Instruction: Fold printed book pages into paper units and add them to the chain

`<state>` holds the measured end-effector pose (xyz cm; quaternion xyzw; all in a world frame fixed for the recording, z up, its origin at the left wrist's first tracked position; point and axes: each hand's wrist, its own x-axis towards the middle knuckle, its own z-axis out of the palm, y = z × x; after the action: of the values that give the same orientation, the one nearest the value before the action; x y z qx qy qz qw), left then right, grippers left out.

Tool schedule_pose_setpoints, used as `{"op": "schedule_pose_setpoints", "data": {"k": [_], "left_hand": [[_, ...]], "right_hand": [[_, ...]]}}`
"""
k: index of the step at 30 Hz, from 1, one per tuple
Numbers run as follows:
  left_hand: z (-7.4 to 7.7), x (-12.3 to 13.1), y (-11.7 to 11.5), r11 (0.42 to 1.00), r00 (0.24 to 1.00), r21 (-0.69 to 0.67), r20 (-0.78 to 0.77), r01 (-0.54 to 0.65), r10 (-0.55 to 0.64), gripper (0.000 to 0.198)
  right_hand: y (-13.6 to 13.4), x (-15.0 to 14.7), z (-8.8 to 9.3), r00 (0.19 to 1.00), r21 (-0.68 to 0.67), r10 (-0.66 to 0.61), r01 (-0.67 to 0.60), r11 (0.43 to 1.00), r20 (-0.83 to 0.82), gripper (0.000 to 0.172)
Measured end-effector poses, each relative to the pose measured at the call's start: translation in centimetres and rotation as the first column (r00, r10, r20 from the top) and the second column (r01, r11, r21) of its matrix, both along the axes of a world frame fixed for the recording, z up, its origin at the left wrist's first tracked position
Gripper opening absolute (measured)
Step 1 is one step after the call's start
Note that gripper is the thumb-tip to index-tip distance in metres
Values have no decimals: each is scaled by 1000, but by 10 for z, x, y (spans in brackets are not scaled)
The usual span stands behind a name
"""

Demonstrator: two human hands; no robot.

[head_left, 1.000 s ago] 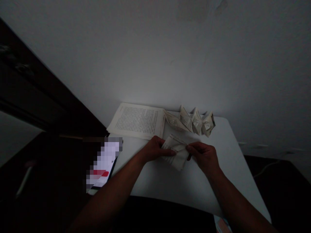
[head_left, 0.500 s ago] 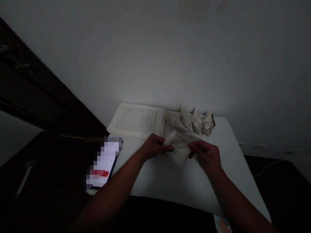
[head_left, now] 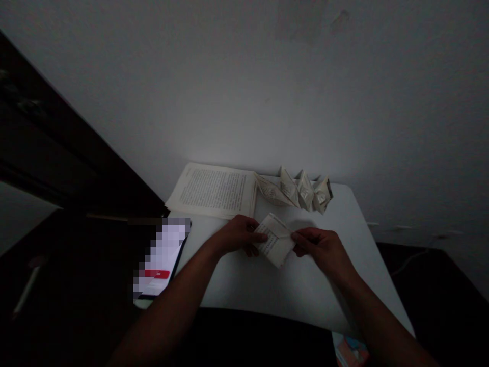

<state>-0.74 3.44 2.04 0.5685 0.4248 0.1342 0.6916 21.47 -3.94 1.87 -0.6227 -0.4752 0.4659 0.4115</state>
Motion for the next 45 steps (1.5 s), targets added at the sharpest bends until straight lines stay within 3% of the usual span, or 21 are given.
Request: {"op": "schedule_pose_setpoints", "data": {"k": [4, 6, 7, 9, 11, 13, 15, 17, 20, 25, 30, 34, 37, 39, 40, 43, 45], "left_hand": [[1, 2, -16, 996, 990, 64, -134, 54, -45, 30], [-1, 3, -25, 976, 961, 217, -276, 35, 27, 31], [-1, 4, -30, 938, 935, 345, -345, 44, 83, 33], [-2, 6, -39, 803, 856, 582, -472, 126, 208, 38], [-2, 9, -47, 707, 747, 673, -581, 218, 323, 40], [-3, 13, -55, 614, 687, 739, -598, 276, 412, 37], [-5, 17, -62, 480, 699, 820, -540, 312, 468, 33], [-10, 21, -67, 353, 758, 876, -468, 329, 455, 35], [-21, 26, -72, 264, 841, 899, -425, 349, 335, 45], [-38, 26, -68, 275, 849, 877, -462, 394, 256, 53], [-43, 24, -62, 249, 849, 880, -463, 405, 255, 53], [-41, 23, -58, 214, 866, 895, -438, 392, 243, 48], [-33, 20, -54, 207, 909, 913, -385, 351, 157, 38], [-24, 18, -52, 267, 935, 914, -340, 305, 99, 34], [-18, 17, -51, 326, 946, 906, -312, 270, 84, 33], [-4, 14, -49, 579, 979, 812, -166, 70, 114, 32], [-1, 15, -48, 762, 989, 641, -34, -89, 144, 35]], "right_hand": [[-11, -1, -13, 998, -100, -29, 23, 995, -56, 42], [-14, -1, -21, 999, -131, -14, 9, 991, -38, 41], [-14, -1, -25, 1000, -124, 5, -5, 992, -4, 40], [-15, -2, -28, 993, -102, 21, -9, 995, 115, 36], [-15, -3, -28, 967, -99, 40, -16, 995, 251, 33], [-15, -4, -26, 938, -105, 64, -30, 994, 340, 32], [-15, -5, -24, 930, -114, 82, -44, 992, 359, 33], [-14, -5, -25, 937, -131, 96, -54, 990, 337, 35], [-12, -3, -28, 948, -173, 144, -96, 980, 285, 38], [-14, 8, -27, 972, -260, 184, -142, 955, 147, 42], [-22, 17, -27, 977, -188, 181, -157, 969, 113, 35], [-26, 15, -29, 949, 35, 181, -196, 980, 259, 38], [-26, 11, -25, 897, 279, 160, -291, 915, 411, 30], [-26, 9, -19, 883, 394, 119, -320, 862, 455, 19], [-26, 8, -15, 888, 437, 90, -308, 845, 452, 15], [-26, 5, -3, 918, 459, 69, -259, 850, 391, 13], [-26, 4, 1, 946, 397, 40, -173, 901, 322, 15]]}}
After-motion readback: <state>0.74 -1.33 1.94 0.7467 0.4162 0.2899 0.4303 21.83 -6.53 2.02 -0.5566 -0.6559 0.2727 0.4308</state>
